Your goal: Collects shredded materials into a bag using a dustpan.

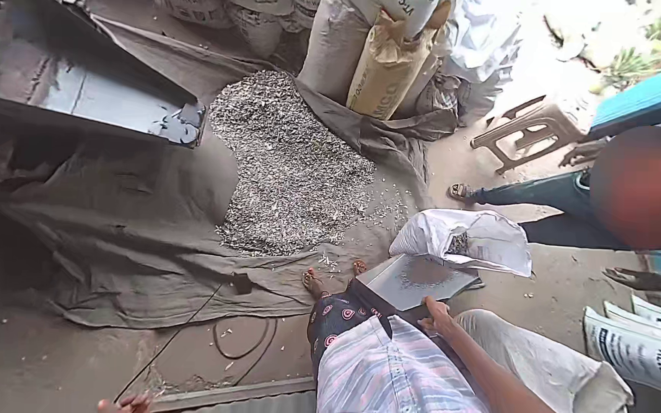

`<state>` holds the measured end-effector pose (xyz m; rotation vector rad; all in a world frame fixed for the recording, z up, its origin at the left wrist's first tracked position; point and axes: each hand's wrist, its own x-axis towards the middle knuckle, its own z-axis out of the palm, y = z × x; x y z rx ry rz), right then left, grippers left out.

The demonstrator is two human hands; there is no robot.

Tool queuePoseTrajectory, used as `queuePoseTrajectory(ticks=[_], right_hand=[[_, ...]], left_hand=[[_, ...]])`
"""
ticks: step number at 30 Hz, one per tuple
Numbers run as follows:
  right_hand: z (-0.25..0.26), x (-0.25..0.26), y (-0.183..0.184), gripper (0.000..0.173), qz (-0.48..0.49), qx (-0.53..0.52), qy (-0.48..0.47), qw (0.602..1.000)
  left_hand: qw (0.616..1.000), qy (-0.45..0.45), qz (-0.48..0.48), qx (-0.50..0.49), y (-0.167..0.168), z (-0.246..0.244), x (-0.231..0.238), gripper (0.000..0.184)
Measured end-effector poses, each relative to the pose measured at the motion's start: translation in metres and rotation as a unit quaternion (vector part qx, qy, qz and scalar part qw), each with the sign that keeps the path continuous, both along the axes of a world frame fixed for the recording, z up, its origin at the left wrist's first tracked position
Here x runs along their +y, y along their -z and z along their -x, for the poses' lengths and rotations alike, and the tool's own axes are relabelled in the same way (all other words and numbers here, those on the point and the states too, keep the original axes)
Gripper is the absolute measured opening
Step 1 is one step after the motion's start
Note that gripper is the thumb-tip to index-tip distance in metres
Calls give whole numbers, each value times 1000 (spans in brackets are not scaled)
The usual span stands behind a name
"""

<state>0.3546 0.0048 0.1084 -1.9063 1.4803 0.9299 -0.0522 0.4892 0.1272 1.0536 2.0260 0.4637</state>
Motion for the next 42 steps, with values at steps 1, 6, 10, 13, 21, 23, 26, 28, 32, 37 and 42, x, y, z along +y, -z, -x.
queuePoseTrajectory(ticks=[1,6,10,13,21,23,26,28,32,37,42], right_hand=[[2,19,4,73,-8,2,-10,1000],[12,78,29,81,-74,16,-31,997],[-3,102,84,81,-163,22,-109,980],[-23,109,158,78,-199,52,-160,966],[-91,133,391,32,-161,32,-385,908],[-97,128,431,27,-143,33,-438,887],[-99,116,455,32,-129,52,-464,875],[-102,107,467,32,-127,45,-459,878],[-118,110,496,28,-125,17,-437,890],[-153,138,546,32,-107,-38,-481,869],[-164,155,614,36,-117,-113,-472,866]], left_hand=[[1000,8,14,11,10,-4,7,65],[998,2,37,-53,62,-74,-6,70],[979,98,130,-120,127,-140,-51,55],[930,159,282,-173,218,-172,-101,59],[954,31,269,-129,389,-242,-202,77],[968,-15,235,-91,417,-260,-222,75],[973,-74,206,-78,437,-275,-242,72],[975,-60,201,-73,449,-282,-246,76],[980,20,196,-36,471,-301,-238,75],[995,6,95,-28,529,-356,-212,56],[997,51,57,-29,608,-370,-180,51]])
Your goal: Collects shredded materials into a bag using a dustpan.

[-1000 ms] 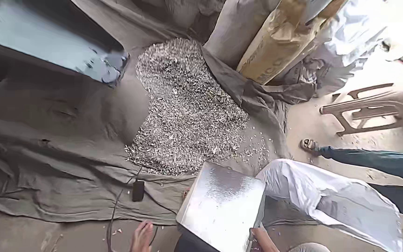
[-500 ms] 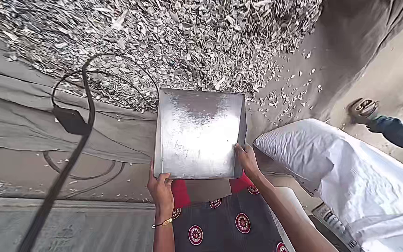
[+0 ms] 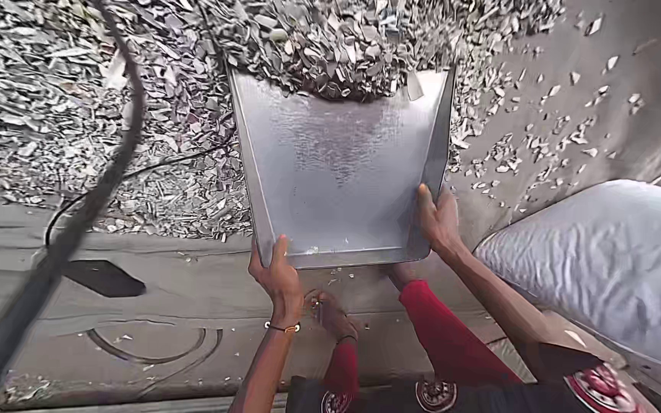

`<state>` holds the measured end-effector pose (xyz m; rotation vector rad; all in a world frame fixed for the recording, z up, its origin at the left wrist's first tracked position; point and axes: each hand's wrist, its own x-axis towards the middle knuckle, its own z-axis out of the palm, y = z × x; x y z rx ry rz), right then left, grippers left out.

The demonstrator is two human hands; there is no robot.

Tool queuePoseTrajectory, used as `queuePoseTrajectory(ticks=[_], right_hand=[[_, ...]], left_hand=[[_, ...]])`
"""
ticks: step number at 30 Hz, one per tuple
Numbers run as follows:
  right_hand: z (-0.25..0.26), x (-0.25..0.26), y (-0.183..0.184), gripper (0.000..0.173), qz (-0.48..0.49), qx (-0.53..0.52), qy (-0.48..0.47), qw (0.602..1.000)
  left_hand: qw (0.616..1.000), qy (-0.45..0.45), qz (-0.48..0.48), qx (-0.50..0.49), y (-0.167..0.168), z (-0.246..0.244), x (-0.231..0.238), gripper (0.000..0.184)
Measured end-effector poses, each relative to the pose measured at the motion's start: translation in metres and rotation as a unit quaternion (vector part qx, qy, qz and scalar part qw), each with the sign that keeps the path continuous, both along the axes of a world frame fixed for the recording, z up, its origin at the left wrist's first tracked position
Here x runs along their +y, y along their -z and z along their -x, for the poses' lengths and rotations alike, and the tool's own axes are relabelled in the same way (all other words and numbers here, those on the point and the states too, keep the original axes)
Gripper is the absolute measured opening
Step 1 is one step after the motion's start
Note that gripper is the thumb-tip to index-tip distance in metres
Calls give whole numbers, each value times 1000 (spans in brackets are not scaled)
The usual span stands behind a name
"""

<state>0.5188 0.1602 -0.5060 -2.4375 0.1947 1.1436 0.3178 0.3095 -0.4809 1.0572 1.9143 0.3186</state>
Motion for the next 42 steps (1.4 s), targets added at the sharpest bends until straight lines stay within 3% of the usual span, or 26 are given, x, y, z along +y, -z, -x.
queuePoseTrajectory(ticks=[4,7,9,11,13,14,15,16,18,20,23,26,28,30,33,37,39,42], right_hand=[[-28,-3,30,41,-41,-35,0,999],[-71,-8,44,35,-59,-80,-19,995],[-106,1,42,34,-57,-66,-31,996],[-122,7,34,39,-53,-38,-59,996],[-118,5,25,41,-28,4,-78,997],[-116,5,24,41,-29,15,-80,996],[-114,3,25,42,-37,20,-81,996],[-106,2,27,42,-49,23,-77,996],[-99,0,30,41,-70,25,-66,995],[-92,0,37,41,-62,21,-77,995],[-117,6,44,52,-52,-46,-86,994],[-186,17,45,45,-124,-187,-43,974],[-254,26,43,48,-136,-264,-16,955],[-318,40,44,63,-107,-241,6,964],[-380,65,58,76,-84,-210,68,972],[-372,132,52,88,-78,-188,124,971],[-358,160,46,91,-91,-181,82,976],[-336,180,45,79,-157,-160,0,975]], left_hand=[[998,64,-7,6,41,-21,-2,48],[956,286,-2,62,52,-32,7,34],[875,472,0,109,44,-39,48,41],[764,612,103,177,27,-62,101,60],[651,681,254,218,14,-101,139,77],[626,702,272,203,11,-125,151,79],[632,714,252,163,7,-152,157,76],[662,714,202,106,0,-176,160,70],[732,678,29,-62,-3,-226,164,51],[764,618,-117,-145,5,-255,178,42],[765,584,-270,9,20,-270,227,40],[770,532,-328,127,78,-233,263,47],[743,526,-369,187,121,-204,265,54],[730,505,-404,222,141,-173,261,55],[722,487,-432,234,149,-175,267,53],[711,495,-439,239,151,-181,279,54],[715,498,-427,243,151,-178,279,55],[716,503,-418,243,152,-179,281,55]])
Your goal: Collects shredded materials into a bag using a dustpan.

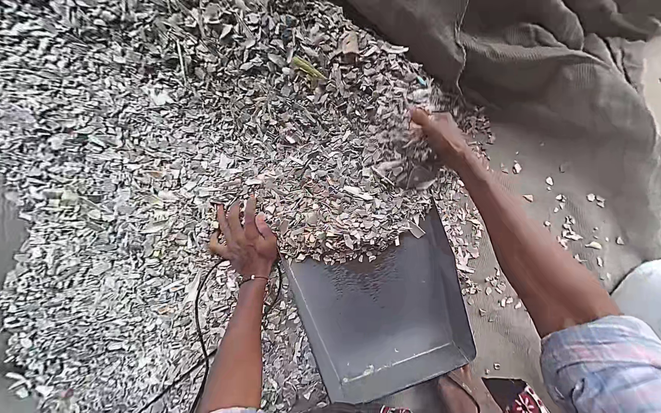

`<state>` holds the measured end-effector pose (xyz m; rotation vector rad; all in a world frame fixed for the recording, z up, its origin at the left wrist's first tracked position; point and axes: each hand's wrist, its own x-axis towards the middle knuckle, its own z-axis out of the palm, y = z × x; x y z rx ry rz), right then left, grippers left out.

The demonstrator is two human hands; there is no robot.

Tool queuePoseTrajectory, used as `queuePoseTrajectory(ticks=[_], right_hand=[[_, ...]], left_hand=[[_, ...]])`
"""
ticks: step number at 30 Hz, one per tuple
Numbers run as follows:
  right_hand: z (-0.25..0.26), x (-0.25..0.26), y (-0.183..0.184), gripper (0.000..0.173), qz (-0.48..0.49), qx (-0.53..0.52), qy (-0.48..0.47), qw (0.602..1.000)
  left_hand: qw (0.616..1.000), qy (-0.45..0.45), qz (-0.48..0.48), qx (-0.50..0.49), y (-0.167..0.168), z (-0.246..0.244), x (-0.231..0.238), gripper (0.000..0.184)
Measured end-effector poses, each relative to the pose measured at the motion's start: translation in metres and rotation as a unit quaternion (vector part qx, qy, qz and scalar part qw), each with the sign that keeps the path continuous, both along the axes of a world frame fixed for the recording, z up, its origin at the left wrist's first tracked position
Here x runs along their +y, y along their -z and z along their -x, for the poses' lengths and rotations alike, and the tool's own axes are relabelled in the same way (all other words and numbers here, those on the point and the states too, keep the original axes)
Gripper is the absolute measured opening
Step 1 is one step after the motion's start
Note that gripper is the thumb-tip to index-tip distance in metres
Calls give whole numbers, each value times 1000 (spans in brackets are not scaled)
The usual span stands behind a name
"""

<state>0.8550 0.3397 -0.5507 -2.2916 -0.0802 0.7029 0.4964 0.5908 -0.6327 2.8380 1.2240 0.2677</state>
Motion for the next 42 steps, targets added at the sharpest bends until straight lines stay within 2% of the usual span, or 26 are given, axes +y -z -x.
queuePoseTrajectory(ticks=[2,4,7,9,10,12,14,16,18,21,24,27,35,37,39,42], right_hand=[[24,11,-9,70,-27,10,-70,997],[53,6,-14,71,-39,18,-159,986],[80,-6,-26,62,-46,26,-325,944],[77,-5,-32,48,-49,50,-404,912],[66,-1,-40,47,-43,44,-397,916],[26,16,-46,43,10,-92,-308,947],[-27,43,-36,56,77,-185,-216,956],[-56,71,-20,75,100,-180,-168,964],[-72,93,-9,86,98,-141,-144,975],[-94,112,1,81,97,-77,-110,986],[-108,120,9,80,96,-83,-113,986],[-100,112,0,78,100,-100,-172,975],[-27,66,-12,90,71,-28,-241,968],[-13,60,-10,87,83,-25,-266,960],[4,53,-12,84,85,-11,-282,955],[28,43,-15,87,77,12,-312,947]], left_hand=[[1000,-1,0,-2,-1,-3,2,56],[1000,0,4,2,-1,0,-1,55],[1000,-2,6,-7,0,-1,0,55],[1000,-1,0,-7,0,0,1,54],[1000,0,-1,-7,0,0,2,54],[1000,0,2,-7,2,1,0,54],[1000,-2,4,-8,2,1,0,54],[1000,-4,1,-10,2,0,1,53],[1000,-5,-3,-14,1,-2,1,53],[1000,-9,2,-9,0,-2,-1,54],[1000,-8,11,-1,-1,0,1,55],[1000,-2,24,-12,2,1,1,55],[999,-24,28,19,-4,-6,5,54],[992,-66,102,27,-13,-25,-5,54],[975,-103,189,46,-27,-51,-17,62],[964,-83,253,26,-45,-81,-35,80]])
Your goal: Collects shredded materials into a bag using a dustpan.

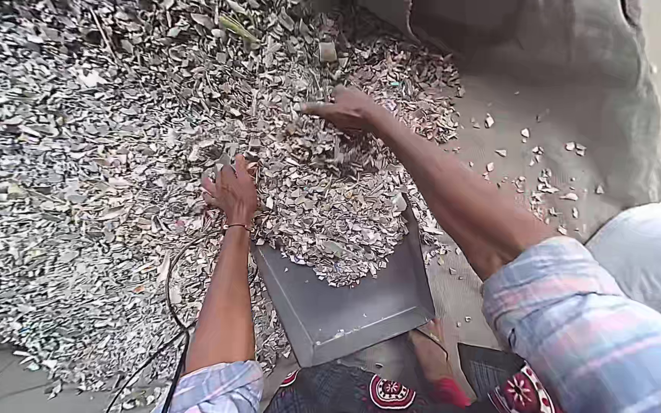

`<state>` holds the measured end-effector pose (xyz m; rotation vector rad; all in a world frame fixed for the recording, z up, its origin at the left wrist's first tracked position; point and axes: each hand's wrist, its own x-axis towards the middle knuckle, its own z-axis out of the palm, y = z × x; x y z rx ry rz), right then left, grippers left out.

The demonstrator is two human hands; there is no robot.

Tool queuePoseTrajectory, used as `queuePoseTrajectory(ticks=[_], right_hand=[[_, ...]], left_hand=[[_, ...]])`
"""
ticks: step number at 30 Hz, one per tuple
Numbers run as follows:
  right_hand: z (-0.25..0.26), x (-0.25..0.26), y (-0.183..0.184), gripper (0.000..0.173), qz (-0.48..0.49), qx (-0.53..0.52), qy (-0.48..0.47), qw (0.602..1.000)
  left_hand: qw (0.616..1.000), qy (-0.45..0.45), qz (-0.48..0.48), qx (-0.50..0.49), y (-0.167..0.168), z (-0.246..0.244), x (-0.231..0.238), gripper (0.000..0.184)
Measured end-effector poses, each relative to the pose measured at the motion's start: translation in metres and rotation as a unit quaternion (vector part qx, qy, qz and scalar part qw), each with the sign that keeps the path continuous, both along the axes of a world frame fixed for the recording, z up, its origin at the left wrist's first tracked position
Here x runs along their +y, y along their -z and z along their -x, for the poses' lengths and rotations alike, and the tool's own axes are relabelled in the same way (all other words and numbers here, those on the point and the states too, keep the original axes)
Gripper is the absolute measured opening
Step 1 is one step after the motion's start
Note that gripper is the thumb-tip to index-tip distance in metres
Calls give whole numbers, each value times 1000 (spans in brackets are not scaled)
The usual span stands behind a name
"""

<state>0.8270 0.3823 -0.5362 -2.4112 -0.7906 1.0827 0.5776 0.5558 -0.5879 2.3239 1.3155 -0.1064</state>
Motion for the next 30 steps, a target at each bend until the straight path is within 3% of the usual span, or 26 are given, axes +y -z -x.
queuePoseTrajectory(ticks=[10,14,17,20,22,24,26,28,30], right_hand=[[107,-30,-19,84,23,50,-144,988],[162,-66,-16,81,5,41,-132,990],[194,-102,-28,75,-5,93,-112,989],[160,-133,-46,56,-97,71,14,993],[102,-152,-43,56,-86,-53,149,984],[26,-177,-12,62,-44,-134,255,957],[-25,-197,29,72,14,-125,330,936],[-32,-189,51,78,57,-89,373,922],[-8,-152,50,79,56,-98,385,916]], left_hand=[[981,122,144,-55,-32,29,-56,73],[960,209,182,-42,-39,64,-77,67],[926,283,250,-33,-55,91,-94,69],[901,301,302,-77,-68,98,-68,72],[934,224,259,-99,-71,105,-33,69],[967,124,186,-121,-58,102,11,65],[982,65,133,-119,-31,99,40,65],[994,59,74,-49,-7,90,39,75],[998,56,17,17,7,72,15,82]])
